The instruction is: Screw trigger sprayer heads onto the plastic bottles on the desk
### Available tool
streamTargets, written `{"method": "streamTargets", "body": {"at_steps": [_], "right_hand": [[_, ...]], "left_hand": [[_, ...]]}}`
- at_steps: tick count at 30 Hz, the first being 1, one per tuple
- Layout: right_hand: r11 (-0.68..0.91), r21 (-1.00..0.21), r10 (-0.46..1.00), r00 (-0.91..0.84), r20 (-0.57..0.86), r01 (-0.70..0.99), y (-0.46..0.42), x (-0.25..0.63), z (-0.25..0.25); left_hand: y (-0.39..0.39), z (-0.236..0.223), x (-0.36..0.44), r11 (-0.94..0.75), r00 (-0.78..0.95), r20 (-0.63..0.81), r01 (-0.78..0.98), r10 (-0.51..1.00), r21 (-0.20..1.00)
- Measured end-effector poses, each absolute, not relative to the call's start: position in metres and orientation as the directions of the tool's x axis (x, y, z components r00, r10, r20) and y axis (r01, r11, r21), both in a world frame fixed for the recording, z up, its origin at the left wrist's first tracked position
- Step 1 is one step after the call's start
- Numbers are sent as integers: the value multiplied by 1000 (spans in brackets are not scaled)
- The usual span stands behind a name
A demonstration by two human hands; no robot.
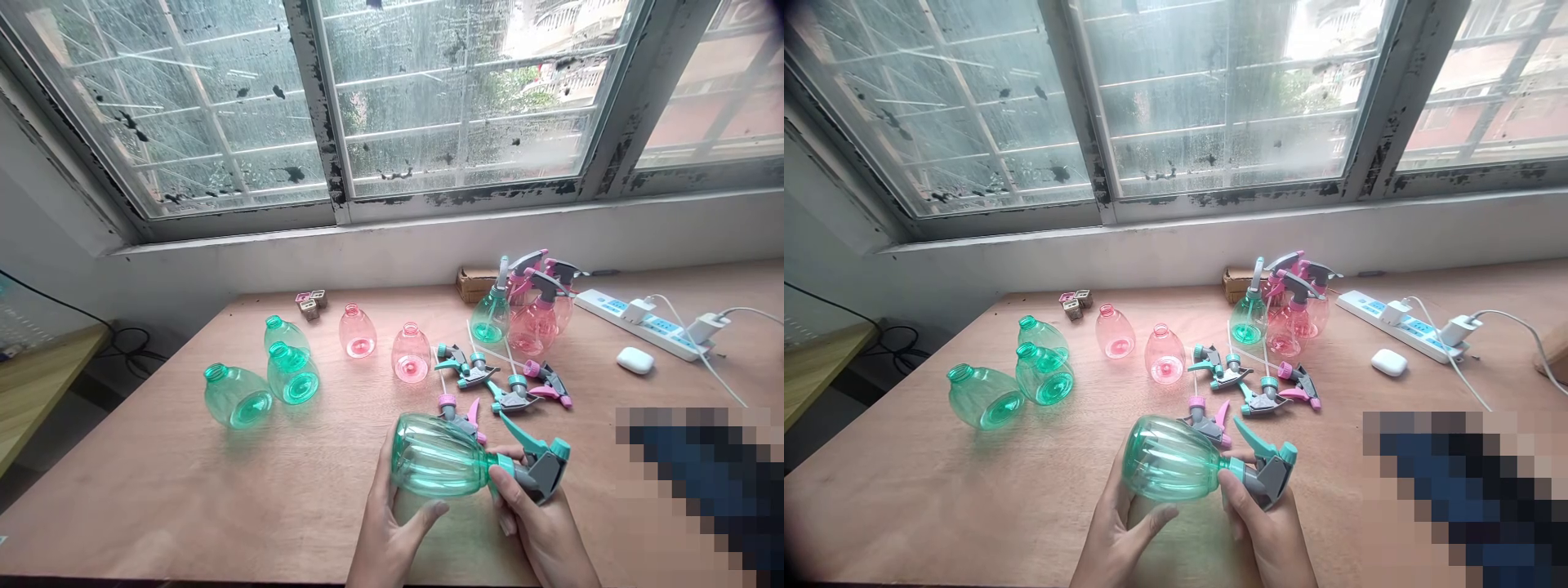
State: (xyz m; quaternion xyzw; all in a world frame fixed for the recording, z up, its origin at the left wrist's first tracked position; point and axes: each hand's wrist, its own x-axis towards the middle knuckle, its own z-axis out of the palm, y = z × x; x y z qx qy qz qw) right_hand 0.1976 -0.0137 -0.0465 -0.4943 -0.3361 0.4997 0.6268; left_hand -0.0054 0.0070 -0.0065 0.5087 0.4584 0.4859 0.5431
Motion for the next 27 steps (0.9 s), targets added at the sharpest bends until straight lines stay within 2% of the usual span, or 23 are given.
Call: {"method": "streamTargets", "body": {"at_steps": [7,10,18,22,27], "right_hand": [[19,-965,966,254,-51,-263,-13,197,-44],[27,-960,961,273,-52,-278,-12,197,-45],[29,-949,962,267,-59,-314,-10,196,-43],[19,-955,962,265,-63,-295,-9,195,-41],[27,-952,959,276,-61,-304,-11,196,-42]], "left_hand": [[7,-2,-7,60,126,-48,-99,991,993],[9,-2,-8,46,130,-39,-52,991,998],[5,-9,-4,22,70,-16,-90,997,996],[4,-4,-6,48,123,-31,-140,992,989],[6,-1,-6,50,98,-43,-72,994,996]]}}
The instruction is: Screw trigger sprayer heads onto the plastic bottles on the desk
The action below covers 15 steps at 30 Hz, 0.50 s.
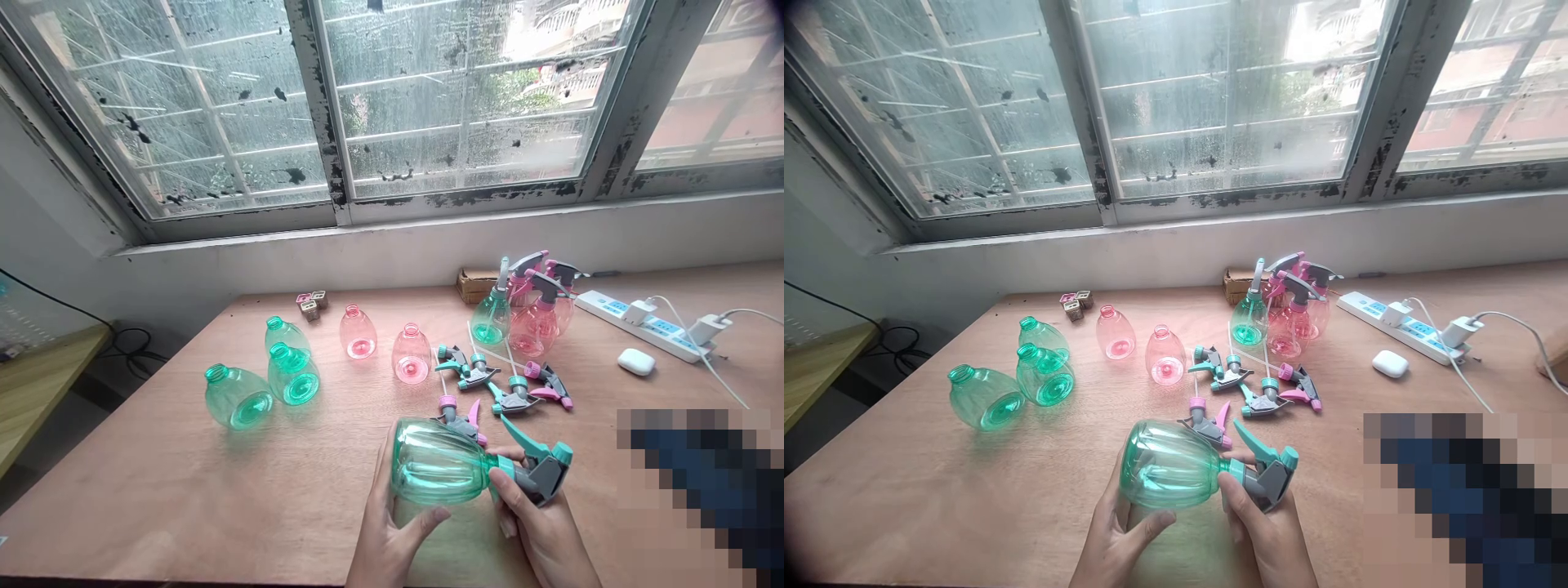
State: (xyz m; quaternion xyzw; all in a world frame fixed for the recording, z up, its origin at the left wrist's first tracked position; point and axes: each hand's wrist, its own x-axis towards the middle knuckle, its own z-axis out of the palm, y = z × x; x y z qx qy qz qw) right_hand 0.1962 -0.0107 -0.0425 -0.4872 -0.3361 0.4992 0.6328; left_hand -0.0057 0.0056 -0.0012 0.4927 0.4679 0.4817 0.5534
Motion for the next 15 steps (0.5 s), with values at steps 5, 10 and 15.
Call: {"method": "streamTargets", "body": {"at_steps": [5,10,15], "right_hand": [[33,-947,961,269,-57,-320,-11,196,-43],[14,-955,966,252,-64,-298,-11,196,-43],[16,-961,968,245,-54,-275,-11,197,-42]], "left_hand": [[4,-7,-2,6,59,-2,-70,998,997],[3,-15,-6,21,61,-17,-69,998,997],[4,-12,-7,30,89,-24,-67,996,997]]}}
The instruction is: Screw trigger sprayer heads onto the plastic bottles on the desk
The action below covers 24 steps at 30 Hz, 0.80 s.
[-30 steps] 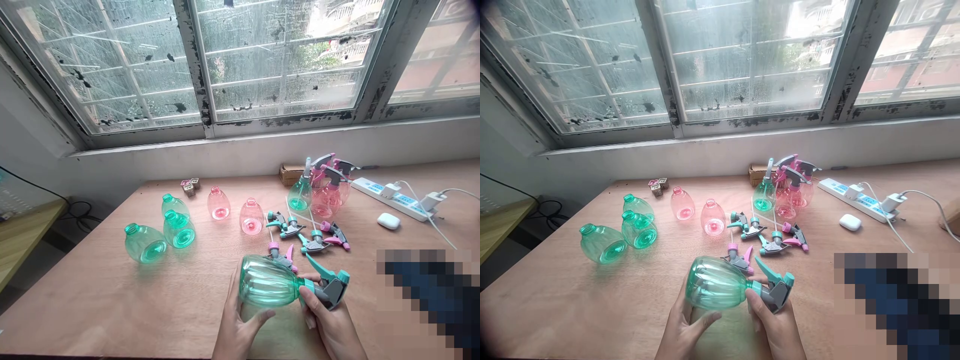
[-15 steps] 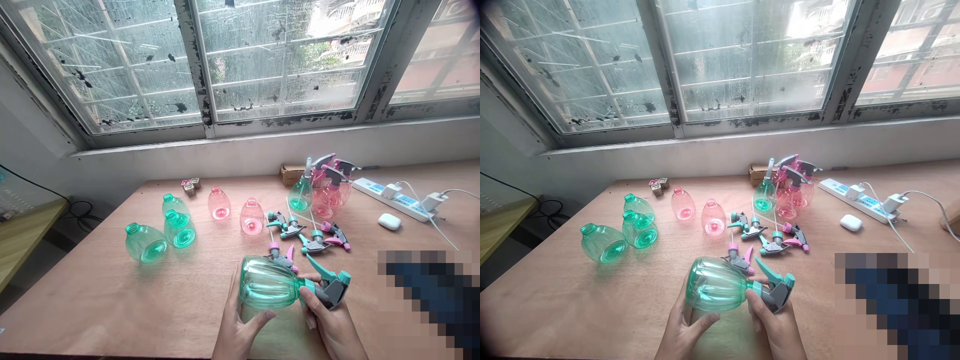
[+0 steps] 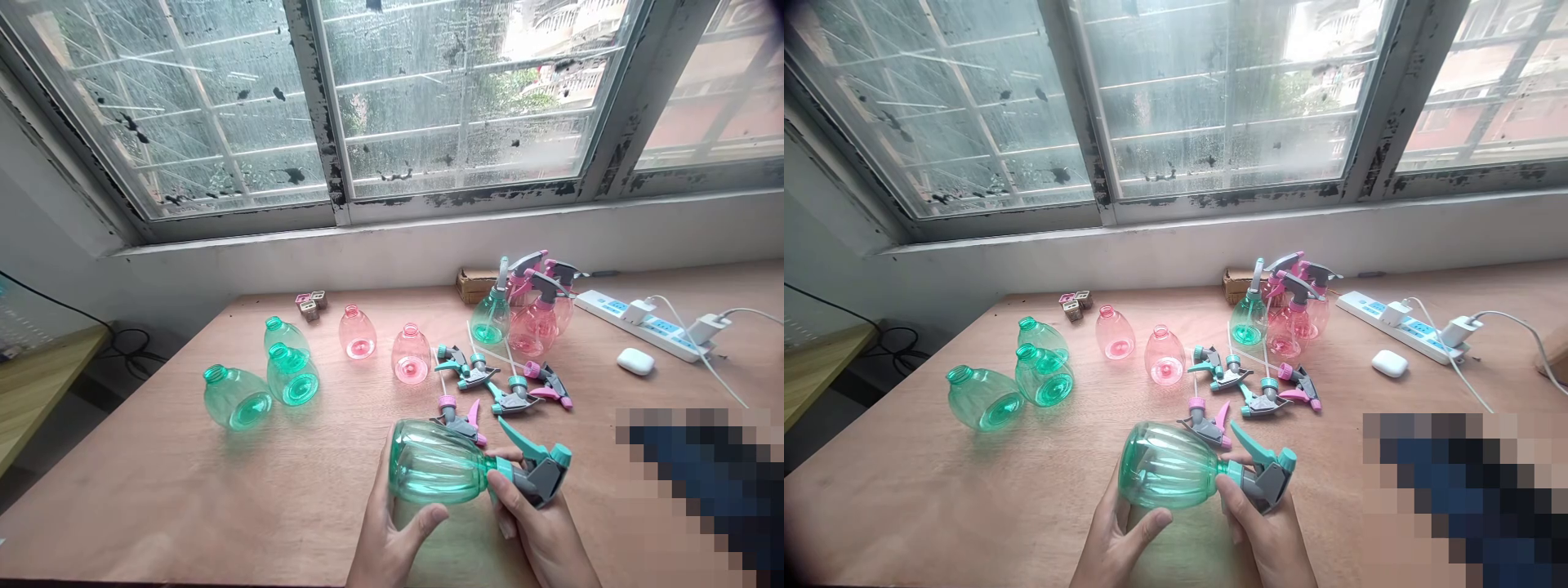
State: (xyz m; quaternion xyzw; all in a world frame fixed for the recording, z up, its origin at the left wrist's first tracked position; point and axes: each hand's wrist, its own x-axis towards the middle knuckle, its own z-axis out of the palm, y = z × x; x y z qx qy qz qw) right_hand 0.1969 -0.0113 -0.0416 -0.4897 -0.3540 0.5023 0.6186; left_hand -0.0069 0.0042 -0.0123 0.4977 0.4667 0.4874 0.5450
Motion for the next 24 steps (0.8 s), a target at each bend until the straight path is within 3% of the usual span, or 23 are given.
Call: {"method": "streamTargets", "body": {"at_steps": [24], "right_hand": [[18,-952,958,279,-71,-304,-11,196,-44]], "left_hand": [[5,-6,-8,40,112,-32,-65,993,997]]}}
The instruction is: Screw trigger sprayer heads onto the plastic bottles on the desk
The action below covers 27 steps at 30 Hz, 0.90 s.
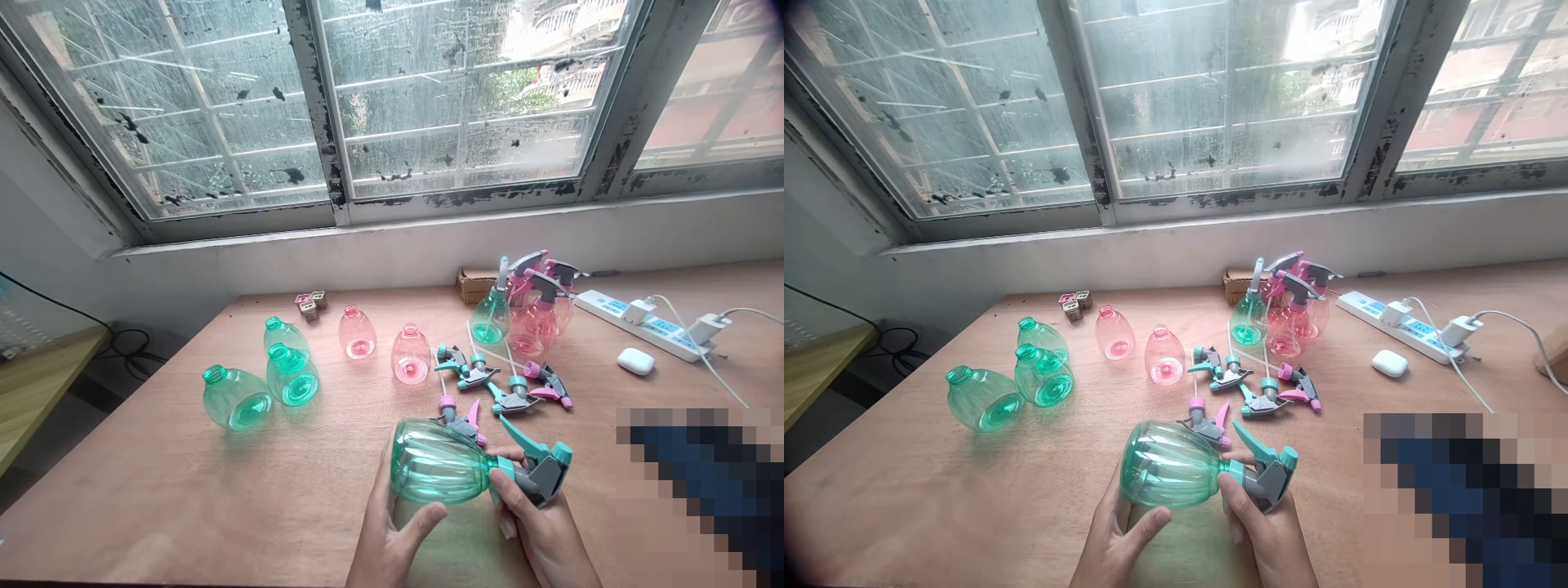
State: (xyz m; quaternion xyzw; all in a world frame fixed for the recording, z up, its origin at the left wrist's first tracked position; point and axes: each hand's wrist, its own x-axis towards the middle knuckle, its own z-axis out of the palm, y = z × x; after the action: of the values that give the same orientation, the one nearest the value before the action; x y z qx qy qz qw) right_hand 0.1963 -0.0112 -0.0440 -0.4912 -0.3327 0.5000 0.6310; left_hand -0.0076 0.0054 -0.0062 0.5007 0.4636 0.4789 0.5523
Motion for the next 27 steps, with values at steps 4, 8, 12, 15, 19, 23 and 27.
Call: {"method": "streamTargets", "body": {"at_steps": [4,8,12,15,19,23,27], "right_hand": [[15,-942,957,278,-84,-336,-11,197,-46],[4,-938,956,277,-98,-345,-12,197,-47],[-3,-945,956,277,-99,-328,-13,198,-46],[-1,-945,957,273,-96,-328,-13,198,-45],[-4,-943,957,272,-101,-334,-13,198,-46],[-10,-940,955,276,-110,-340,-14,198,-45],[-10,-939,954,278,-112,-344,-13,198,-45]], "left_hand": [[5,-5,-7,46,86,-41,-48,995,998],[4,-5,-7,43,89,-38,-60,995,997],[4,-5,-7,32,102,-26,-55,994,998],[4,-6,-8,27,102,-21,-52,995,998],[5,-7,-8,27,100,-22,-52,995,998],[5,-7,-8,32,109,-27,-50,994,998],[5,-6,-8,36,122,-29,-54,992,998]]}}
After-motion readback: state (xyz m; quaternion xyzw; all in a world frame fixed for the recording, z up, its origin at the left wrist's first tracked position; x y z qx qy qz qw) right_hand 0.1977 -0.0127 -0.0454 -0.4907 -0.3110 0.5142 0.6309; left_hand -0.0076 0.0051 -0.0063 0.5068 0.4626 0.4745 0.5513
